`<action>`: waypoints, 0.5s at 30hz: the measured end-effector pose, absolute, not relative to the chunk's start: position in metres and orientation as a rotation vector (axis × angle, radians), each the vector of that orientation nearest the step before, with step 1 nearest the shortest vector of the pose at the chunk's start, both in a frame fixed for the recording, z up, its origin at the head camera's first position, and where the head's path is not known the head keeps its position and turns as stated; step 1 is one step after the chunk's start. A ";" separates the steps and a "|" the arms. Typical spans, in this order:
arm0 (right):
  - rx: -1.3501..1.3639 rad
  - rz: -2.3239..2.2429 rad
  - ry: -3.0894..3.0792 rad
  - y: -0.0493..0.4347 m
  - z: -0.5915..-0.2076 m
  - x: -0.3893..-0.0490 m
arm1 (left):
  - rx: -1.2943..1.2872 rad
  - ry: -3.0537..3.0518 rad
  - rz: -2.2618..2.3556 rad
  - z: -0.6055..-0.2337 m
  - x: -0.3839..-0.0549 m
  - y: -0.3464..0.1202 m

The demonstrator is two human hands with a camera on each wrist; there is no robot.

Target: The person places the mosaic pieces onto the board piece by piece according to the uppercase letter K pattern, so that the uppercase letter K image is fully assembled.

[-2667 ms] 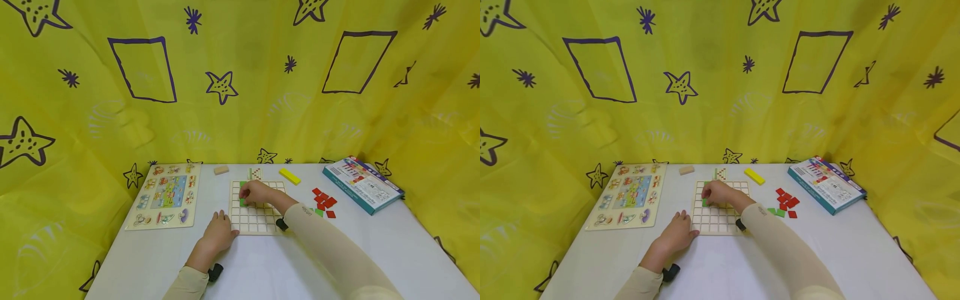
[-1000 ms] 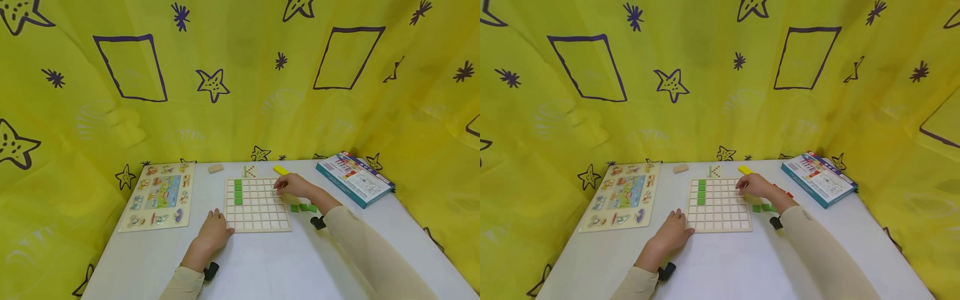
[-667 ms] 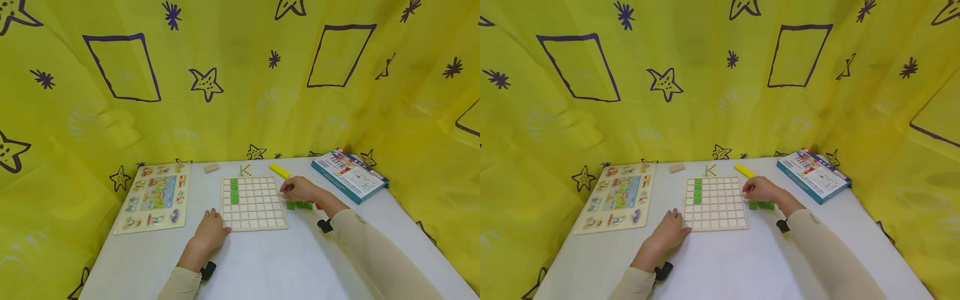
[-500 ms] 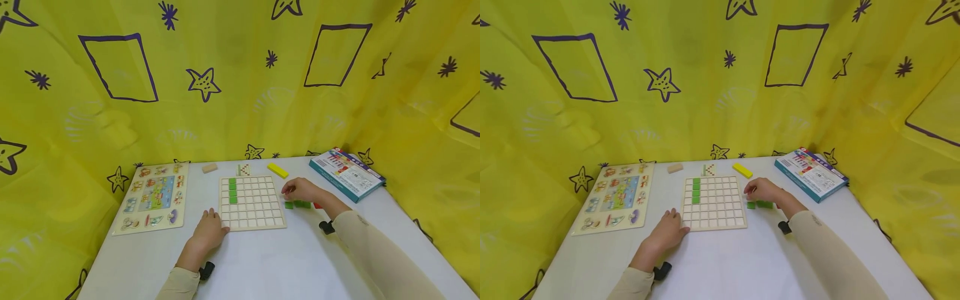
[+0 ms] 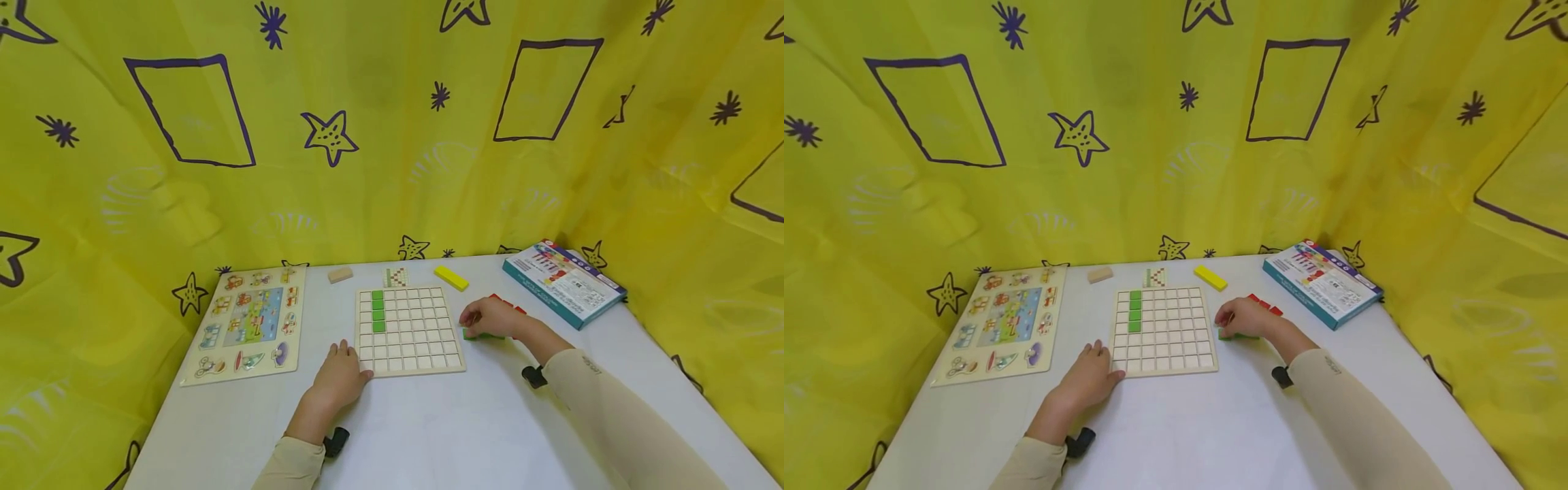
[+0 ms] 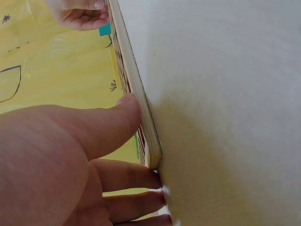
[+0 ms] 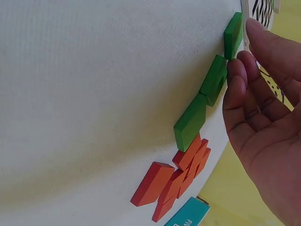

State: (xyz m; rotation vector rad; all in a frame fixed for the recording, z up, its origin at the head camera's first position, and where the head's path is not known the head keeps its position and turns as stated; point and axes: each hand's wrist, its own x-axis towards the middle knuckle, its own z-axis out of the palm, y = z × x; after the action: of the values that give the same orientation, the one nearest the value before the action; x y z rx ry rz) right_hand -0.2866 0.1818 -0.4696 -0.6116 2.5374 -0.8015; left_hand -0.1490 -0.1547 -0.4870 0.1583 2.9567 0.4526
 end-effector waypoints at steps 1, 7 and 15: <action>-0.610 -0.796 2.534 0.181 -0.470 -0.286 | 0.161 2.957 0.452 -0.487 -0.149 -0.155; -0.583 -0.753 2.518 0.176 -0.470 -0.285 | 0.173 2.961 0.445 -0.487 -0.149 -0.155; -0.584 -0.704 2.518 0.170 -0.468 -0.282 | 0.158 2.949 0.445 -0.487 -0.149 -0.155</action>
State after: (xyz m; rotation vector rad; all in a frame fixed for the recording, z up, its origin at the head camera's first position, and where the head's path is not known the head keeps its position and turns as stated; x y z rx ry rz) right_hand -0.2822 0.1701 -0.4685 -0.5842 2.5183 -0.7038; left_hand -0.1492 -0.1547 -0.4867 0.1581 2.9490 0.4454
